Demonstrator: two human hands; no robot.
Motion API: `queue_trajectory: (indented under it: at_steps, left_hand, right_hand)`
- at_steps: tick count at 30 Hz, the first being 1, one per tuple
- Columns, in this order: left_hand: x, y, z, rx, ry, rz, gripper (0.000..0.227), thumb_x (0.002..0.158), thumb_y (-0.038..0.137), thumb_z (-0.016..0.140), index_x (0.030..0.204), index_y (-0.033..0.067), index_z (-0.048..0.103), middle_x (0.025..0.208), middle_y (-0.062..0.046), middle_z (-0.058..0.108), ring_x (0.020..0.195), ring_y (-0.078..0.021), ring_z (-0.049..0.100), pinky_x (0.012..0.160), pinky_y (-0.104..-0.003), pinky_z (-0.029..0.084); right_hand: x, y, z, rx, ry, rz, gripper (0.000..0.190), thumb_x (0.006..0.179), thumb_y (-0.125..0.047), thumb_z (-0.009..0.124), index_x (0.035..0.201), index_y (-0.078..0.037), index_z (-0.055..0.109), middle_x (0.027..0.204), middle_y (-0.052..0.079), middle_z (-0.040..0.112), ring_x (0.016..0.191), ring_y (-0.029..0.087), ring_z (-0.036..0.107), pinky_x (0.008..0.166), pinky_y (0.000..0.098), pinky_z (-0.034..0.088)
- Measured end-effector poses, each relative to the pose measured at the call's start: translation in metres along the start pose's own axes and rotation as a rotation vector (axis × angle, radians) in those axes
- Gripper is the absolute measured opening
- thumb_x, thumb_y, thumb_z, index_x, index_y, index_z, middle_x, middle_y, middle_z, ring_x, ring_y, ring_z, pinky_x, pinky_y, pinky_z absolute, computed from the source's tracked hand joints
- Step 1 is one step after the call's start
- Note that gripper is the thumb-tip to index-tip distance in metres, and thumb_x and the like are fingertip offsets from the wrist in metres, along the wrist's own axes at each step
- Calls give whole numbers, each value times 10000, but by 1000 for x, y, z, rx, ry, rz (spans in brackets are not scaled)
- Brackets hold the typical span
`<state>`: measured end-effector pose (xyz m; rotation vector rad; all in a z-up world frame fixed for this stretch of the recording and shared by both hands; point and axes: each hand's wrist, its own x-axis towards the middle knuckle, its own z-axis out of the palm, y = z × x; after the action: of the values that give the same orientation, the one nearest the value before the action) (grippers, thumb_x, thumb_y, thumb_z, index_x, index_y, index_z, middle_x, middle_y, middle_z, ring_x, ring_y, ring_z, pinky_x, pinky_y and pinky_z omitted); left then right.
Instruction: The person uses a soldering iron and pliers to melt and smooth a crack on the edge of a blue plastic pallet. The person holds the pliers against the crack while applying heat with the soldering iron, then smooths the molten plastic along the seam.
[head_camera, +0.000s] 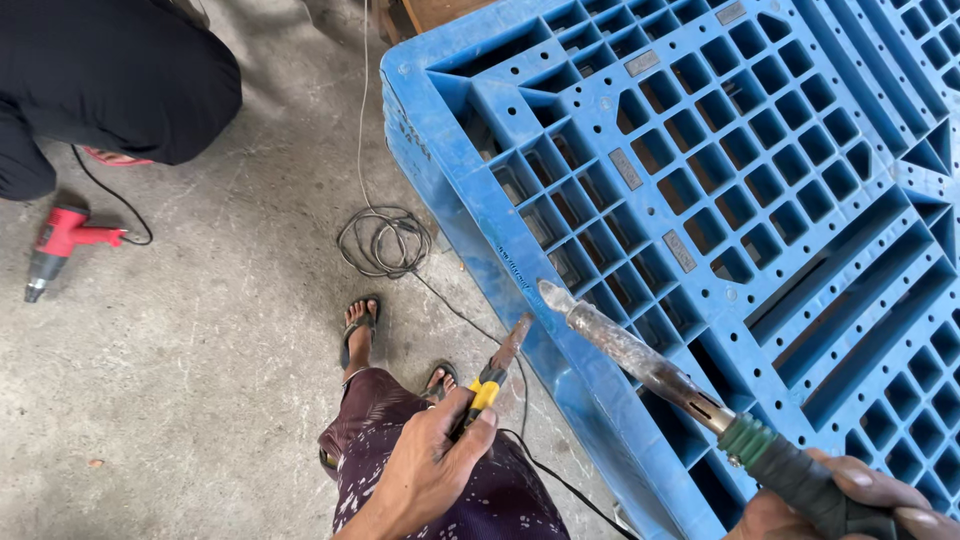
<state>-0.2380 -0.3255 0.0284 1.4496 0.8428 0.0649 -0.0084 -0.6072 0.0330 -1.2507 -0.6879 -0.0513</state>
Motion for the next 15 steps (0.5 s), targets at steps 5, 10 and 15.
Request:
queue_trajectory:
  at_steps: [5,10,15]
  left_hand:
    - [5,8,-7,-16,-34,-45,310,948,356,597,914,48,622,607,-73,559,550,-168,510,530,-378,436]
    - [10,-2,-8,-21,-52,26,339,963,367,600,879,38,591,622,-75,560,565,-156,522,544,-368,453]
    - [14,-14,-7,-30,-43,94,357,971,370,601,863,30,589,636,-65,544,581,-151,515,547,-362,444]
  right_hand:
    - [67,-9,-55,1055,78,1520,225,958,-371,733,958,-157,664,613,-29,648,620,100,728,615,185,661]
    - [26,35,-73,2079,57,964,180,1021,-193,582,881,-81,570,599,6,564,553,85,575,523,213,533]
    - [-3,46,-30,3116,-384,1050,173,1084,-156,564,1136,9,557,964,38,640,863,106,673,775,205,596]
